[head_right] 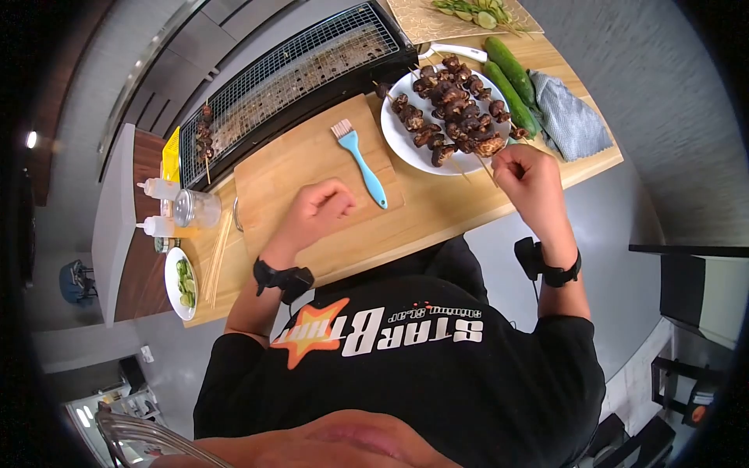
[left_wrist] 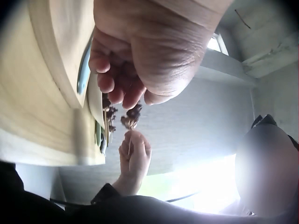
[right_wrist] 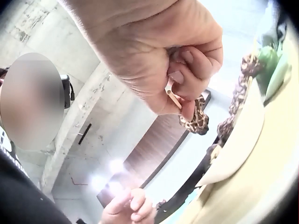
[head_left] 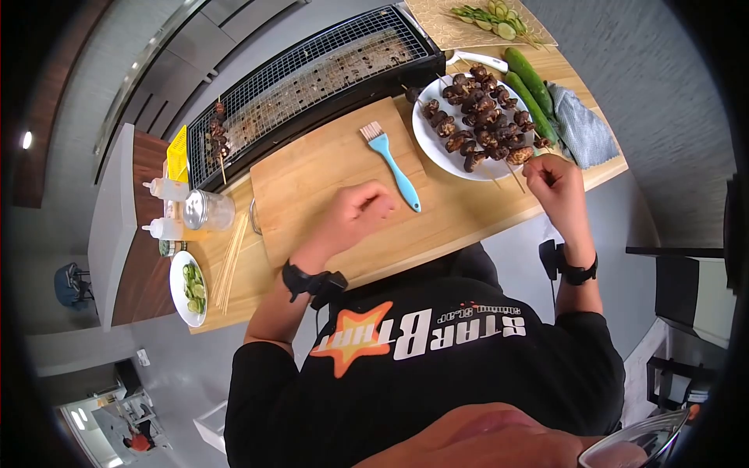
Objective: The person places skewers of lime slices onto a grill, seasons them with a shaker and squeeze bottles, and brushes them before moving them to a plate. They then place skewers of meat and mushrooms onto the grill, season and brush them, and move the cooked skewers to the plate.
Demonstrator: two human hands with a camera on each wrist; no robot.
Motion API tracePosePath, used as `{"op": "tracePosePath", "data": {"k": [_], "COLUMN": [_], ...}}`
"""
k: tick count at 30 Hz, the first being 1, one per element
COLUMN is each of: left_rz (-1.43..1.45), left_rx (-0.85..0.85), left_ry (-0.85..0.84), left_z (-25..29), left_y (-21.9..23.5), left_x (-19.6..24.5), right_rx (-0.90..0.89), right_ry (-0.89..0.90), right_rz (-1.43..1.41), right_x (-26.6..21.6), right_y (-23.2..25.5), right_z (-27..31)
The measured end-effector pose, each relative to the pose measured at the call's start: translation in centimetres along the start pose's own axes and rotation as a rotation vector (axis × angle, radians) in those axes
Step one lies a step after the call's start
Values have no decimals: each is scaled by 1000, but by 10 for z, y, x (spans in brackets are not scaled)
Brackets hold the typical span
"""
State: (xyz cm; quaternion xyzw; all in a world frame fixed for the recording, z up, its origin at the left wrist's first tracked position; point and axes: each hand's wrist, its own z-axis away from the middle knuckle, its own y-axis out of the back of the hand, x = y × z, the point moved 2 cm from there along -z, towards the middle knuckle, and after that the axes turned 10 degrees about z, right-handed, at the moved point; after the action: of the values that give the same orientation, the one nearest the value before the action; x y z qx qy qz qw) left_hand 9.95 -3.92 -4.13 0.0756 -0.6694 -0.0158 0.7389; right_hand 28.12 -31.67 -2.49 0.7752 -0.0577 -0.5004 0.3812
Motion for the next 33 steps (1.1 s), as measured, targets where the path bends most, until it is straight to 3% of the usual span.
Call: {"op": "tracePosePath", "data": {"k": [6,10,13,16,19,22,25,26,29,33], "left_rz": [-118,-234,-352,-596,-1240,-1344,-1224,-1164,-1160,-1046], "left_rx": [319,562,760,996,1040,1075,989,979,986,984], "left_ry": [-58,-99,-249,-237,-400,-200,266,323,362,223], "left_z": [26,37,44,51,55,51,46,44,43,44], "left_y": [61,113,140,175,191,203,210,214,216,227], "left_x": [-4,-14,-6,-15,-1,-4,-3,-5,-5,-13], "right_rx": [39,179,342,475,518,532,540,534,503,495], "right_ry": [-14,16,28,32,-52,-123,-122,-112,-99,-85], "right_rz": [125,177,110,99,-26,-199,-251,-230,-189,-163], "right_x": [8,13,23,37,63,71,68,65,61,58], "right_y": [4,4,6,2,-1,-4,-7,-7,-6,-5], "right_z": [-10,-10,0,16,24,25,23,24,25,26]}}
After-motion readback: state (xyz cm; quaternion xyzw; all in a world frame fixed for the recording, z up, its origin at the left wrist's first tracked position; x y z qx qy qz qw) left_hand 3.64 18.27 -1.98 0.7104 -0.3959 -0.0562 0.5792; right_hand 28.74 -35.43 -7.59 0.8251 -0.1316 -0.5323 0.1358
